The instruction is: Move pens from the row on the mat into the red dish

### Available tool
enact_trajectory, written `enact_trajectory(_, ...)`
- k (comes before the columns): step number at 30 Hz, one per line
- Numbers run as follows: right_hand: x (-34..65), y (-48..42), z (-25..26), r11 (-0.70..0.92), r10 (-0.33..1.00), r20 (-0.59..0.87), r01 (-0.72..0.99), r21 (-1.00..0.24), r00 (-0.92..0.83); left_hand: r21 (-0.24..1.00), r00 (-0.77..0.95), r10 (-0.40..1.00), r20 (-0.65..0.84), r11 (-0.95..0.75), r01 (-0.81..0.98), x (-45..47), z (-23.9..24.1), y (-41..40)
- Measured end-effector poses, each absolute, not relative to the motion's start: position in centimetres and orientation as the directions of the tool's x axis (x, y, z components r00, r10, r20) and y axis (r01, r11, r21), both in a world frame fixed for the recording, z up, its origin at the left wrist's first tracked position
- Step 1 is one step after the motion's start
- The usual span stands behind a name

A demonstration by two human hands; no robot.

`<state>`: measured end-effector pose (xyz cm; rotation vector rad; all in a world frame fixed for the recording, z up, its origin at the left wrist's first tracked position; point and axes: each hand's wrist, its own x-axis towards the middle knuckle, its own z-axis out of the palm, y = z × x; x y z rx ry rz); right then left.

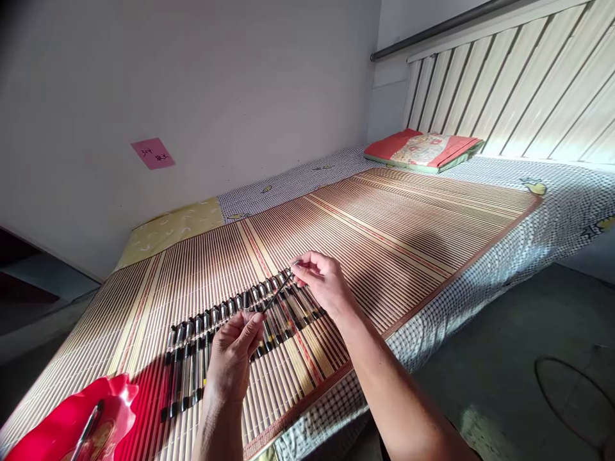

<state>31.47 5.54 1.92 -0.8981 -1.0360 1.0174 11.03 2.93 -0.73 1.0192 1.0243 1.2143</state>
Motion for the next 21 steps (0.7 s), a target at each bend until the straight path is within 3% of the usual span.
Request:
enact_trajectory(5,32.6,5.5,1.8,0.23,0.972,0.23,-0.3,-0.926,0.037,0.969,0.094,0.994,-0.051,0.072,-0.234,10.8,-0.7,3.0)
enact_trajectory(10,33.3,5.2,2.5,0.187,0.98,0.198,-0.392,-0.901,0.014,0.961,0.109,0.993,-0.056,0.083,-0.263,11.2,-0.4,2.7)
enact_trajectory(21,33.5,4.9,2.7,0.235,0.967,0.253,-0.289,-0.928,-0.024,0.969,0.117,0.992,-0.053,0.08,-0.235,11.0,-0.5,2.6)
